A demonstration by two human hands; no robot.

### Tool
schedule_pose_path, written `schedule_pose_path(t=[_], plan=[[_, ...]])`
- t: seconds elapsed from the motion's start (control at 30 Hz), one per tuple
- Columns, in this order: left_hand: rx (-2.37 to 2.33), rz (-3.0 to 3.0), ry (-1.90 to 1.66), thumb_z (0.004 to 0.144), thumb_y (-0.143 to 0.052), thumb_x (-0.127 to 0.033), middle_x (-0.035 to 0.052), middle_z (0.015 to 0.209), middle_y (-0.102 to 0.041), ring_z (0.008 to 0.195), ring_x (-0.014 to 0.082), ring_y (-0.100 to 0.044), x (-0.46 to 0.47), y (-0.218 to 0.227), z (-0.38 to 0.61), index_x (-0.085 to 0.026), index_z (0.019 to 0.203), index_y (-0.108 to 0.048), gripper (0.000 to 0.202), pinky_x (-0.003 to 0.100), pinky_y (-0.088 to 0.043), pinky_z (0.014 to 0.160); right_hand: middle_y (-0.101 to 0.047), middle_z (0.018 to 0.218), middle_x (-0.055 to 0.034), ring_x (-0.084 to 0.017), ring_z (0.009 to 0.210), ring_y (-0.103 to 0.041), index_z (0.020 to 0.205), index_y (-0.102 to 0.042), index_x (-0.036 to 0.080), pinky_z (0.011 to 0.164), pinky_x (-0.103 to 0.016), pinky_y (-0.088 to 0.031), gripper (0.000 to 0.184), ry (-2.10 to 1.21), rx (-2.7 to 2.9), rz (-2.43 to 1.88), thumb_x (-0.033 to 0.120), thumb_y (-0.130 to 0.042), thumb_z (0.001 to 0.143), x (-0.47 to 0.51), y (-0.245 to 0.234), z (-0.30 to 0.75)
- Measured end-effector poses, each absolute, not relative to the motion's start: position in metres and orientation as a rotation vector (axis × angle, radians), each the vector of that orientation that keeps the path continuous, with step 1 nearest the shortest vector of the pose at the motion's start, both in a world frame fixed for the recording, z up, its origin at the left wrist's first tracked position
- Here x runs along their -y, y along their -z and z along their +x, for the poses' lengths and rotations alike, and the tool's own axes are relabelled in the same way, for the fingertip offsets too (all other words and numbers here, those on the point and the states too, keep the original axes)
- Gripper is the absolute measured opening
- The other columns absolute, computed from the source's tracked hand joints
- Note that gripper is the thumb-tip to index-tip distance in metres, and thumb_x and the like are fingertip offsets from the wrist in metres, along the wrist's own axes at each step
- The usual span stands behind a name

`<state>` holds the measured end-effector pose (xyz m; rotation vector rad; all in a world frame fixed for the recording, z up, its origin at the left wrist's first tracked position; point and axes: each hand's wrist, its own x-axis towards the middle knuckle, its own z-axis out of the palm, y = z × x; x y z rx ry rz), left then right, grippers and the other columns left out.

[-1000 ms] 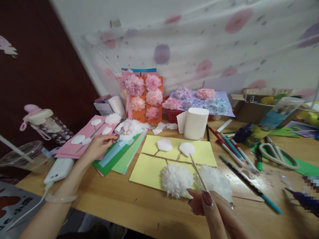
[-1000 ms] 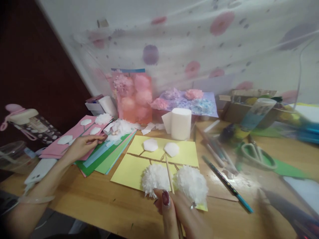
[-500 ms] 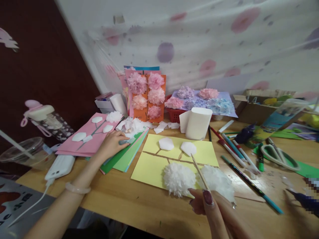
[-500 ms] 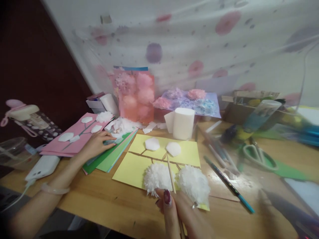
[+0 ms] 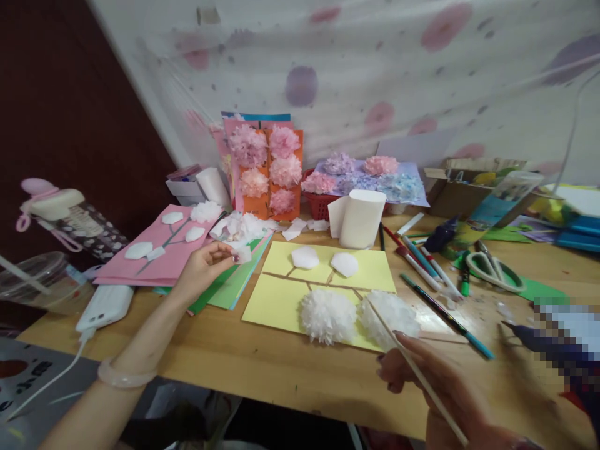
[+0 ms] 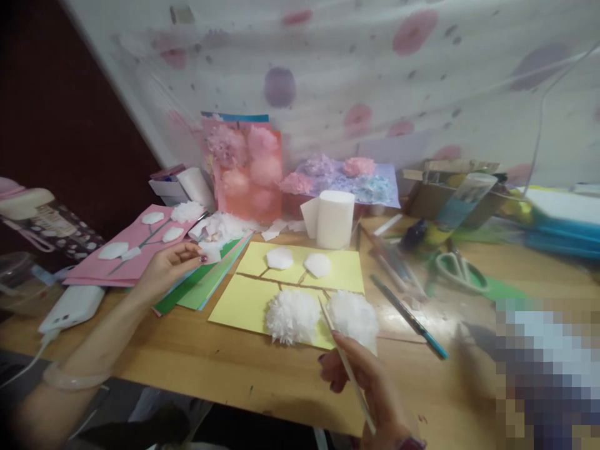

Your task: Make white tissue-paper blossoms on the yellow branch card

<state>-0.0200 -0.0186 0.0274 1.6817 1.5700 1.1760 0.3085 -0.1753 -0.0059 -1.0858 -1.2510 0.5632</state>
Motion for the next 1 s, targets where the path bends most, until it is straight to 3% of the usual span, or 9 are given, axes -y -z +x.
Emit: schedule_pose_path(t=[0.07, 0.17, 0.33, 0.67, 0.83, 1.0], plan=[[-1.497, 1.603, -1.113, 0.066, -0.074, -0.044, 0.0051, 0.083, -0.074, 0.084, 0.0227, -0.069, 0.037, -0.031, -0.002, -0.018, 0.085, -0.062, 0.035, 0.035, -0.054, 0.079, -0.072, 0.073, -0.0055, -0.021, 0.063, -0.067, 0.100, -0.075, 0.026, 0.049, -0.029, -0.050, 0.040, -0.527, 1.212, -1.129, 0.057, -0.050, 0.094, 0.184, 0.014, 0.315], [-1.393, 1.681, -0.930, 0.072, -0.072, -0.040, 0.0052, 0.085, -0.075, 0.083, 0.0209, -0.070, 0.067, -0.031, 0.028, -0.018, 0.085, -0.067, 0.026, 0.032, -0.054, 0.077, -0.070, 0.067, -0.0063, -0.019, 0.060, -0.066, 0.080, -0.075, 0.024, 0.044, -0.026, -0.045, 0.058, -0.486, 1.112, -1.123, 0.057, -0.032, 0.100, 0.200, 0.018, 0.314], [-1.220, 1.832, -0.647, 0.083, -0.062, -0.029, 0.0009, 0.084, -0.074, 0.077, 0.0157, -0.069, 0.110, -0.020, 0.069, -0.022, 0.084, -0.072, 0.012, 0.024, -0.053, 0.070, -0.054, 0.040, -0.0007, -0.012, 0.040, -0.050, 0.054, -0.069, 0.021, 0.042, -0.023, -0.041, 0.062, -0.570, 0.999, -0.906, 0.047, -0.037, 0.101, 0.209, 0.014, 0.299], [-1.051, 2.289, -0.753, 0.090, -0.058, -0.012, 0.0016, 0.086, -0.063, 0.081, 0.0118, -0.061, 0.113, -0.012, 0.120, -0.021, 0.095, -0.075, 0.020, 0.023, -0.049, 0.073, -0.055, 0.051, -0.0001, -0.011, 0.047, -0.052, 0.063, -0.069, 0.020, 0.046, -0.026, -0.036, 0.055, -0.514, 0.945, -1.137, 0.039, -0.036, 0.102, 0.204, 0.027, 0.279], [-1.049, 2.441, -0.855, 0.090, -0.060, -0.012, 0.0025, 0.082, -0.061, 0.078, 0.0126, -0.060, 0.108, -0.010, 0.129, -0.018, 0.094, -0.075, 0.016, 0.024, -0.049, 0.069, -0.057, 0.056, 0.0007, -0.011, 0.051, -0.054, 0.067, -0.065, 0.019, 0.055, -0.027, -0.040, 0.050, -0.423, 1.017, -1.201, 0.033, -0.035, 0.104, 0.199, 0.025, 0.277], [-1.098, 2.492, -0.875, 0.092, -0.059, -0.018, 0.0026, 0.085, -0.063, 0.080, 0.0143, -0.061, 0.107, -0.013, 0.131, -0.021, 0.096, -0.073, 0.015, 0.026, -0.051, 0.069, -0.058, 0.058, -0.0007, -0.013, 0.056, -0.058, 0.069, -0.066, 0.019, 0.059, -0.028, -0.042, 0.048, -0.382, 1.146, -1.260, 0.028, -0.034, 0.104, 0.192, 0.024, 0.281]])
